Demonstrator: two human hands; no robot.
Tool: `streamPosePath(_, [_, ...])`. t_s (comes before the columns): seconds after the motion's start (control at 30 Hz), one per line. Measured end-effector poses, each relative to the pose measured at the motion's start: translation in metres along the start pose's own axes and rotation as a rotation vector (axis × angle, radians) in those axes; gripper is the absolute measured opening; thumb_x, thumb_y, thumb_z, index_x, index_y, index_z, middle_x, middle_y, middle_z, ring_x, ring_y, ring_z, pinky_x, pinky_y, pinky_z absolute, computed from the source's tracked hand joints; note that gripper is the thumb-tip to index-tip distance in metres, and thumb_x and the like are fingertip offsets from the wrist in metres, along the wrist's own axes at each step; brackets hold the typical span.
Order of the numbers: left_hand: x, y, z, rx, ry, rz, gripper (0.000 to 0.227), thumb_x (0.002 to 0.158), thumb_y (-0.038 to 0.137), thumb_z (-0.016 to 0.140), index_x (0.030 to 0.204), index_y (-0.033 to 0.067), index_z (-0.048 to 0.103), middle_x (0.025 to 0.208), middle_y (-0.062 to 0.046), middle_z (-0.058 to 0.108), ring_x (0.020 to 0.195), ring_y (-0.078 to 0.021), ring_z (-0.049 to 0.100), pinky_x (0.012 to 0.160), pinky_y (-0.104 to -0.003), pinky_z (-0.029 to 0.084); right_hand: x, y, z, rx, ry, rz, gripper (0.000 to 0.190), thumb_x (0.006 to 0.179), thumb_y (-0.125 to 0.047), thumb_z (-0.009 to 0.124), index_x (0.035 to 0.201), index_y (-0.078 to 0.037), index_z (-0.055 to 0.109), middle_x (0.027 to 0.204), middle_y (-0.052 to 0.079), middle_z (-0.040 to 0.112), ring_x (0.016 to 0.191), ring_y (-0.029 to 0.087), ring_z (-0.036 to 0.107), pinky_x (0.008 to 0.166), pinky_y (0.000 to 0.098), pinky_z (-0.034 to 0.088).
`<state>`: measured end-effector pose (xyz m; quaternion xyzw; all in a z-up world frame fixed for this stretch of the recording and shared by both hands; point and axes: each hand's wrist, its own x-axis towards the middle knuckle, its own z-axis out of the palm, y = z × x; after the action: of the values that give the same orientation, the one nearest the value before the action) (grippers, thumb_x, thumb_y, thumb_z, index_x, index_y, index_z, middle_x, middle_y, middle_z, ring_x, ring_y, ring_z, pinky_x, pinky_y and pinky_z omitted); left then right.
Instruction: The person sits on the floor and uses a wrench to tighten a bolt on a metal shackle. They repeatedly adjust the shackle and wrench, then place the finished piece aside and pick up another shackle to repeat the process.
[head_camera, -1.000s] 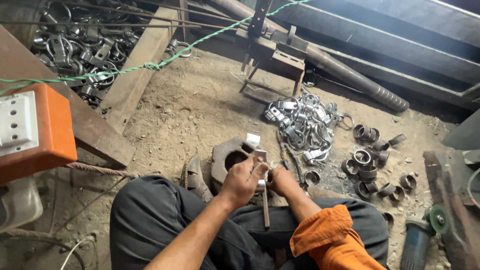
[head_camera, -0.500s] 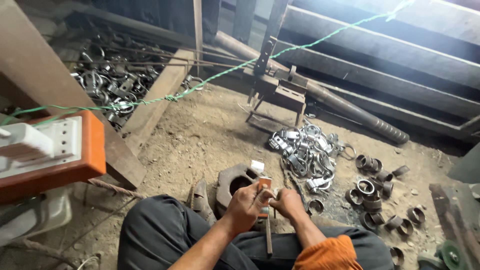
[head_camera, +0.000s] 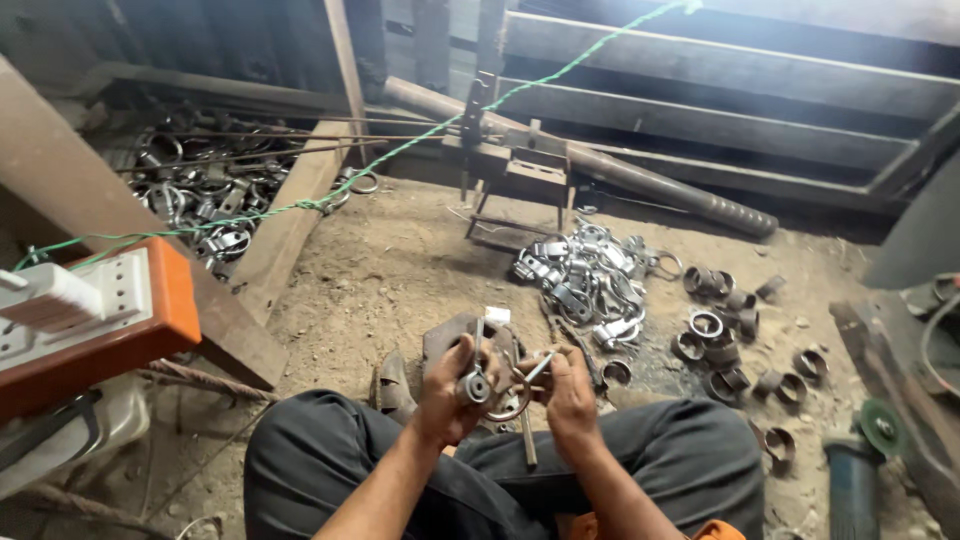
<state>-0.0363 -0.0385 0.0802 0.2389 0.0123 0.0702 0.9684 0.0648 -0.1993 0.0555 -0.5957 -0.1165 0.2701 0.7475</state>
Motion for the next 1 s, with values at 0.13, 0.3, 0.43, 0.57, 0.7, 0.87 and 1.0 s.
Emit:
streamPosePath(0.13, [-0.002,-0.012,-0.007,-0.106,0.143,-0.103,0.038,0.103,0.049,0.047,0.100,0.0113,0.056,0.075,-0.004,0.058,0.055,-0.0137,0.055,0.044,-0.024,0.042,-0.015,0.000,0.016,0.152,0.075,-0.053,0.024,0.107,-0.026,0.036,0.117,-0.009,0.049,0.086,0.007,0.066,0.072,0.017,0.067,0.064,0.0320,0.060])
streamPosePath(0.3, [-0.004,-0.027,-0.010,-0.004,0.015,0.047,0.040,0.111,0.047,0.048,0.104,0.0090,0.054,0.076,-0.003,0.057,0.057,-0.0111,0.052,0.049,-0.024,0.043,-0.011,0.008,0.017,-0.014,0.152,-0.252,0.020,0.110,-0.023,0.037,0.116,-0.008,0.049,0.068,0.003,0.057,0.050,0.011,0.052,0.044,0.0245,0.044])
streamPosePath(0.43, [-0.003,-0.031,-0.004,0.055,0.227,0.049,0.038,0.103,0.048,0.047,0.107,0.0115,0.055,0.076,-0.004,0.059,0.058,-0.0130,0.054,0.051,-0.027,0.045,-0.014,0.004,0.019,-0.136,0.162,-0.289,0.020,0.109,-0.022,0.037,0.116,-0.008,0.049,0.061,0.002,0.056,0.044,0.010,0.049,0.039,0.0232,0.041])
streamPosePath(0.57, [0.000,-0.033,-0.003,0.108,0.241,0.073,0.040,0.101,0.049,0.049,0.111,0.0115,0.056,0.080,-0.003,0.061,0.065,-0.0122,0.059,0.058,-0.027,0.050,-0.010,0.000,0.020,-0.117,0.175,-0.247,0.019,0.108,-0.022,0.037,0.113,-0.006,0.048,0.058,0.004,0.054,0.038,0.011,0.046,0.035,0.0253,0.039])
streamPosePath(0.7, [0.002,-0.040,-0.009,0.260,0.210,0.118,0.040,0.098,0.051,0.052,0.107,0.0126,0.059,0.082,-0.001,0.060,0.070,-0.0125,0.061,0.062,-0.029,0.054,-0.005,0.006,0.014,-0.258,0.137,-0.320,0.019,0.109,-0.020,0.038,0.114,-0.006,0.049,0.065,0.003,0.063,0.049,0.010,0.055,0.044,0.0241,0.046])
streamPosePath(0.87, [0.007,-0.051,-0.020,0.460,0.375,0.232,0.043,0.099,0.054,0.052,0.106,0.0124,0.063,0.091,0.004,0.055,0.084,-0.0073,0.054,0.074,-0.028,0.053,-0.003,0.018,0.019,-0.307,0.144,-0.360,0.017,0.109,-0.020,0.041,0.113,-0.006,0.050,0.066,0.001,0.061,0.055,0.009,0.058,0.049,0.0237,0.049])
streamPosePath(1.0, [0.010,-0.056,-0.030,0.730,0.428,0.375,0.050,0.103,0.057,0.048,0.108,0.0105,0.066,0.095,0.002,0.058,0.089,-0.0074,0.051,0.088,-0.026,0.044,-0.003,0.016,0.021,-0.374,0.173,-0.367,0.018,0.109,-0.021,0.043,0.112,-0.005,0.052,0.066,0.001,0.060,0.055,0.009,0.055,0.049,0.0243,0.047])
